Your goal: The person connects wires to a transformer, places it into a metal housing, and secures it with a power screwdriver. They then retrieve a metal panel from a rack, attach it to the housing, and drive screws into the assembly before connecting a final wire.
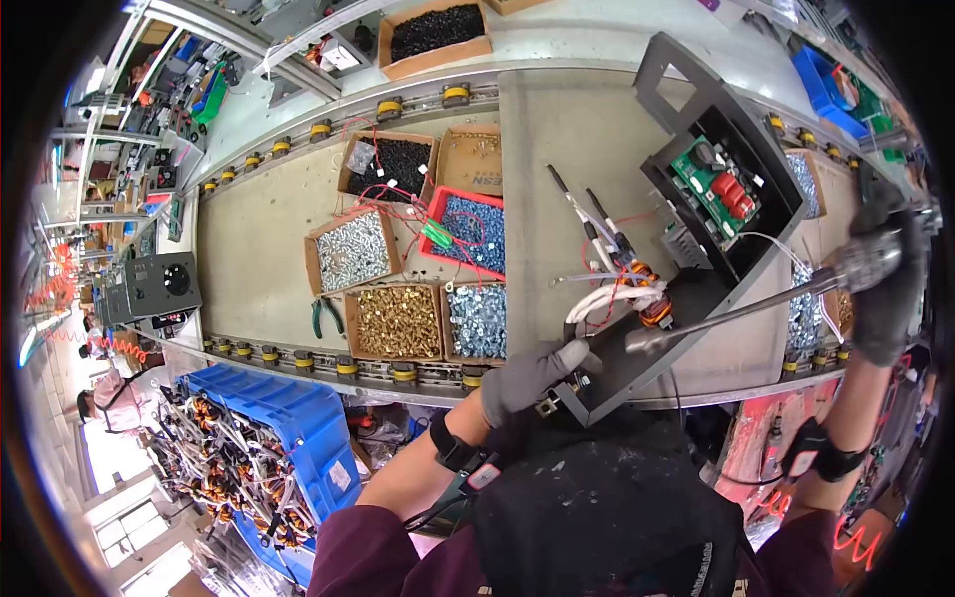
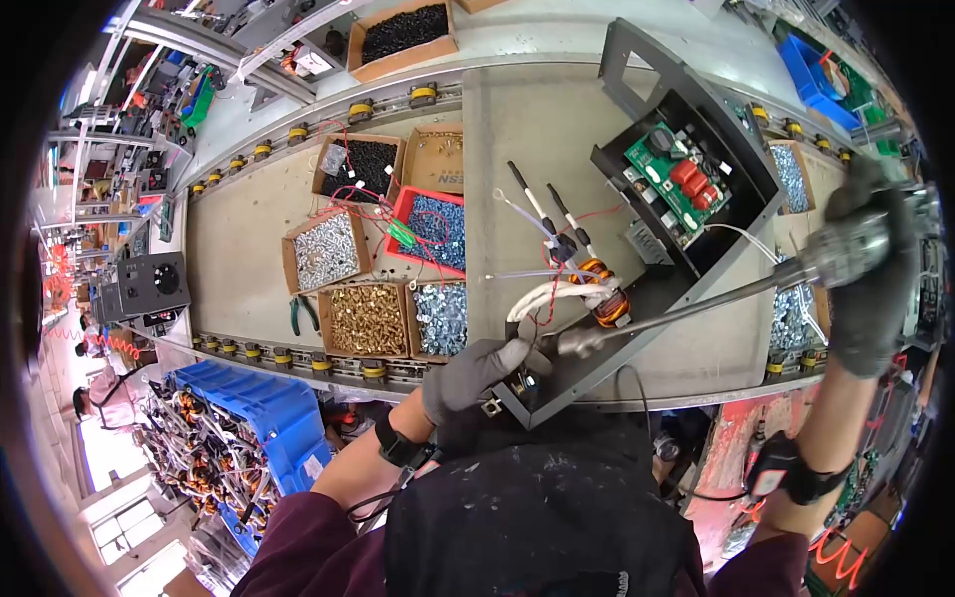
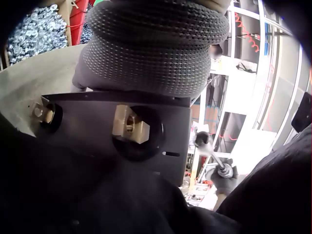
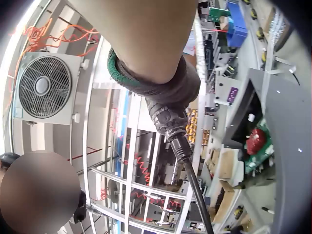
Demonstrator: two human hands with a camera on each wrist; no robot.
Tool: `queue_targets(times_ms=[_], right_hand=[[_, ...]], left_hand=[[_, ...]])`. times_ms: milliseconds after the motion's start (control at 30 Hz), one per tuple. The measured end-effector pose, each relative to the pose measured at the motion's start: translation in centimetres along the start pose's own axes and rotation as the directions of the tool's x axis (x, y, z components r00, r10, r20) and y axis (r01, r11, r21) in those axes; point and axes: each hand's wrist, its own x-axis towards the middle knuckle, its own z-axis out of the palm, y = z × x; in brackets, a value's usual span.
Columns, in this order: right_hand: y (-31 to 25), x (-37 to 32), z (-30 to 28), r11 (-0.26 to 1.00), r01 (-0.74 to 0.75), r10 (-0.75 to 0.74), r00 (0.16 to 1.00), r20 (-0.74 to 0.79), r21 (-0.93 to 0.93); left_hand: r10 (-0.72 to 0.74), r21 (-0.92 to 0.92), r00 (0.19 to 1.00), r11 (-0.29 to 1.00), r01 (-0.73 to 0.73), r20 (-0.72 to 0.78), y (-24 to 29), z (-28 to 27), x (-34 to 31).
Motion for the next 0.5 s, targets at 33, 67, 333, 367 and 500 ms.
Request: queue_targets(times_ms=[33, 67, 333, 367, 500], right_hand=[[1.6, -0.8, -2.8, 0.996, -0.078, 0.079, 0.996, -0.034, 0.043], [3.4, -1.4, -3.7, 0.992, -0.069, 0.082, 0.989, -0.126, 0.107], [11.6, -2.1, -2.4, 0.984, -0.130, 0.171, 0.892, -0.418, 0.123], [11.8, -1.9, -2.6, 0.985, -0.133, 0.170, 0.884, -0.435, 0.114], [12.2, -1.7, -0.1, 0.993, -0.108, 0.113, 0.832, -0.543, 0.043]], left_hand=[[-0.013, 0.078, 0.997, 0.997, 0.019, -0.079, 1.3, 0.6, -0.5], [-0.020, 0.079, 0.996, 0.997, 0.026, -0.083, 1.3, 0.5, -0.3], [-0.152, -0.271, 0.949, 0.960, 0.076, -0.275, 0.7, 1.2, 0.3], [-0.154, -0.275, 0.948, 0.959, 0.074, -0.280, 0.5, 1.4, 0.3], [-0.203, -0.328, 0.913, 0.941, 0.083, -0.353, 0.1, 1.1, 0.2]])
